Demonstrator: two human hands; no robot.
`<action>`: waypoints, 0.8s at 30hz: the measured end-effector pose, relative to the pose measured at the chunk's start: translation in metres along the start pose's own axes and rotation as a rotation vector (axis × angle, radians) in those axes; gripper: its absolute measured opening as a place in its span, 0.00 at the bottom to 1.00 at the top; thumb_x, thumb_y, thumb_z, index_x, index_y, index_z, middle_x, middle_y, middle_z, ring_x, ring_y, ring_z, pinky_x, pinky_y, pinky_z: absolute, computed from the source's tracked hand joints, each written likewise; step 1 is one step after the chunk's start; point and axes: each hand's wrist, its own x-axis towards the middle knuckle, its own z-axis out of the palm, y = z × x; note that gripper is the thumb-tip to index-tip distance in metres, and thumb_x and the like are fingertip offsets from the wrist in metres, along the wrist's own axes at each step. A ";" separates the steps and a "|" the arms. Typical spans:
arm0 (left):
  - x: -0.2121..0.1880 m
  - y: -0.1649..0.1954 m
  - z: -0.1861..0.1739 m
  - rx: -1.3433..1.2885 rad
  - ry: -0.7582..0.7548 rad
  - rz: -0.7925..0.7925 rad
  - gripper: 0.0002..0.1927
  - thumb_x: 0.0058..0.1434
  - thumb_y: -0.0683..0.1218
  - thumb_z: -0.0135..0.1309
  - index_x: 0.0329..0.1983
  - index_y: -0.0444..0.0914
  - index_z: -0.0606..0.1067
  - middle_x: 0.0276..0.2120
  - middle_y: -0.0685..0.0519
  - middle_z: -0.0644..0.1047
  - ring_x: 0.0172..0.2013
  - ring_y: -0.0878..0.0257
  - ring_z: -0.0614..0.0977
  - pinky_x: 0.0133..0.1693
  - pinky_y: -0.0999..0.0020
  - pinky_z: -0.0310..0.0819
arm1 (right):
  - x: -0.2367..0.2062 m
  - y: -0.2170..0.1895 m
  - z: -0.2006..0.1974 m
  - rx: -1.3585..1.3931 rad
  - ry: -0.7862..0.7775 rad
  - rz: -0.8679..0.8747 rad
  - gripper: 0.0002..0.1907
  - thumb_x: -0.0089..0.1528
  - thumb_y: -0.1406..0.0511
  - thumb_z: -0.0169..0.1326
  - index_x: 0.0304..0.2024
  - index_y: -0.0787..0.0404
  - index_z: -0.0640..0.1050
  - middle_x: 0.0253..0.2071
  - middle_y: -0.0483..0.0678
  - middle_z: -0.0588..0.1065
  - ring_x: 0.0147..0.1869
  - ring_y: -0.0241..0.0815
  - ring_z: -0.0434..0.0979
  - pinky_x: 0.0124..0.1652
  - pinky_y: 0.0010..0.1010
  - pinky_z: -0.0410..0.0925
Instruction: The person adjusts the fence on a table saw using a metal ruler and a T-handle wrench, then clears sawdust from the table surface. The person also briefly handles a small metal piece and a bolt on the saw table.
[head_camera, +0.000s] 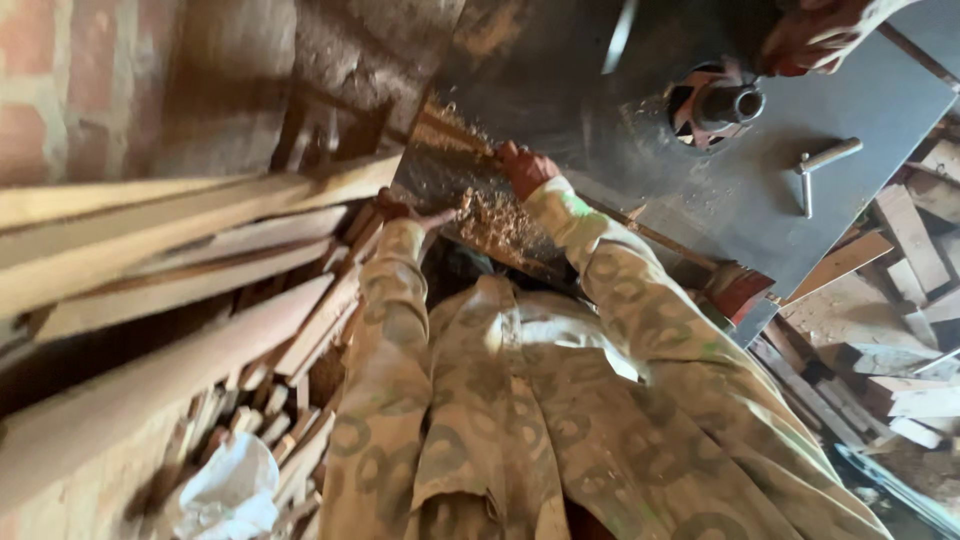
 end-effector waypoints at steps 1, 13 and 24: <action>0.000 0.000 -0.001 -0.075 -0.025 -0.048 0.88 0.29 0.83 0.66 0.77 0.35 0.31 0.77 0.38 0.36 0.77 0.48 0.39 0.75 0.57 0.35 | -0.002 0.000 0.000 -0.014 -0.085 0.041 0.12 0.73 0.61 0.45 0.56 0.59 0.68 0.45 0.60 0.76 0.48 0.63 0.78 0.43 0.52 0.71; 0.010 -0.002 0.003 0.087 -0.041 0.025 0.89 0.29 0.88 0.58 0.78 0.30 0.36 0.77 0.33 0.41 0.77 0.43 0.42 0.74 0.52 0.41 | -0.024 0.020 0.006 0.082 0.134 -0.033 0.08 0.71 0.63 0.47 0.51 0.57 0.71 0.42 0.57 0.79 0.44 0.59 0.81 0.41 0.48 0.74; -0.025 -0.003 -0.014 -0.082 -0.440 -0.136 0.73 0.42 0.86 0.47 0.78 0.36 0.43 0.78 0.37 0.41 0.77 0.43 0.42 0.73 0.45 0.40 | -0.033 0.025 -0.002 -0.030 0.100 -0.010 0.09 0.69 0.60 0.50 0.48 0.55 0.70 0.40 0.55 0.79 0.44 0.60 0.80 0.41 0.50 0.73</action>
